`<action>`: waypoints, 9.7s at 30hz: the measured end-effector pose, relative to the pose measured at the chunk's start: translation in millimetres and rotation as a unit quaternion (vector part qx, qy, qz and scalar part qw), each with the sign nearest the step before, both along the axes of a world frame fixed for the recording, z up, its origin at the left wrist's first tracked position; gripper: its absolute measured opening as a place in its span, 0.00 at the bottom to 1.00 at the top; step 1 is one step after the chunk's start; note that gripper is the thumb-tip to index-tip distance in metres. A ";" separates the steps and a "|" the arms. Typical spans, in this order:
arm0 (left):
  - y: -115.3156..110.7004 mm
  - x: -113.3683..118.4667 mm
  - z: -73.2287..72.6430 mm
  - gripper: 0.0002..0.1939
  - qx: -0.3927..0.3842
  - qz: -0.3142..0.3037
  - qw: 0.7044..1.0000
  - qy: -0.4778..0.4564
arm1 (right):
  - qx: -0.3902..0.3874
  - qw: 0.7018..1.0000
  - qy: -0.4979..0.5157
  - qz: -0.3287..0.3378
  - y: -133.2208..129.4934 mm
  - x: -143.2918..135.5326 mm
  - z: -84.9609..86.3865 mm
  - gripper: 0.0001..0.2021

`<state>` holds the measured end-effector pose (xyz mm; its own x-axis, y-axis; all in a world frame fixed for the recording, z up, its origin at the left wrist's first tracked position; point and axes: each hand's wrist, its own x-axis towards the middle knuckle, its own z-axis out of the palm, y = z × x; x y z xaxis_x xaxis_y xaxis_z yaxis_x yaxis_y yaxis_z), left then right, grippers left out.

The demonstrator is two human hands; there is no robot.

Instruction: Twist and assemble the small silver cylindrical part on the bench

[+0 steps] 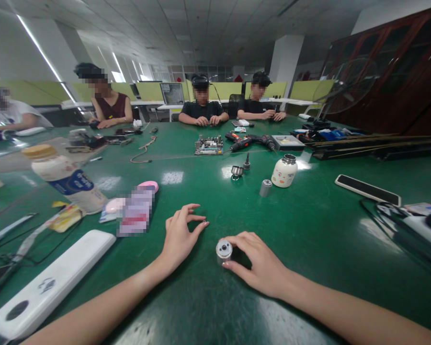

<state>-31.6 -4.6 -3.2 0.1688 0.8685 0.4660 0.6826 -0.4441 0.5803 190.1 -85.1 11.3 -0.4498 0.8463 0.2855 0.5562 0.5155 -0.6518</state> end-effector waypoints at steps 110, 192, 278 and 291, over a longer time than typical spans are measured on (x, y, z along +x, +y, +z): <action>-45.3 9.0 22.3 0.10 0.347 -0.206 0.906 0.127 | 0.061 0.998 -0.001 0.022 4.4 1.8 -9.3 0.12; -56.6 19.8 18.8 0.22 0.140 -0.218 0.964 -0.053 | 0.017 0.999 0.036 0.012 1.2 1.2 -3.0 0.14; -20.9 61.2 10.1 0.07 0.062 -0.163 0.968 -0.183 | 0.039 0.991 0.045 -0.118 28.5 16.7 -18.2 0.15; -29.3 50.2 6.4 0.17 -0.016 -0.122 0.991 0.052 | 0.151 0.981 0.100 -0.067 18.3 16.0 -3.5 0.21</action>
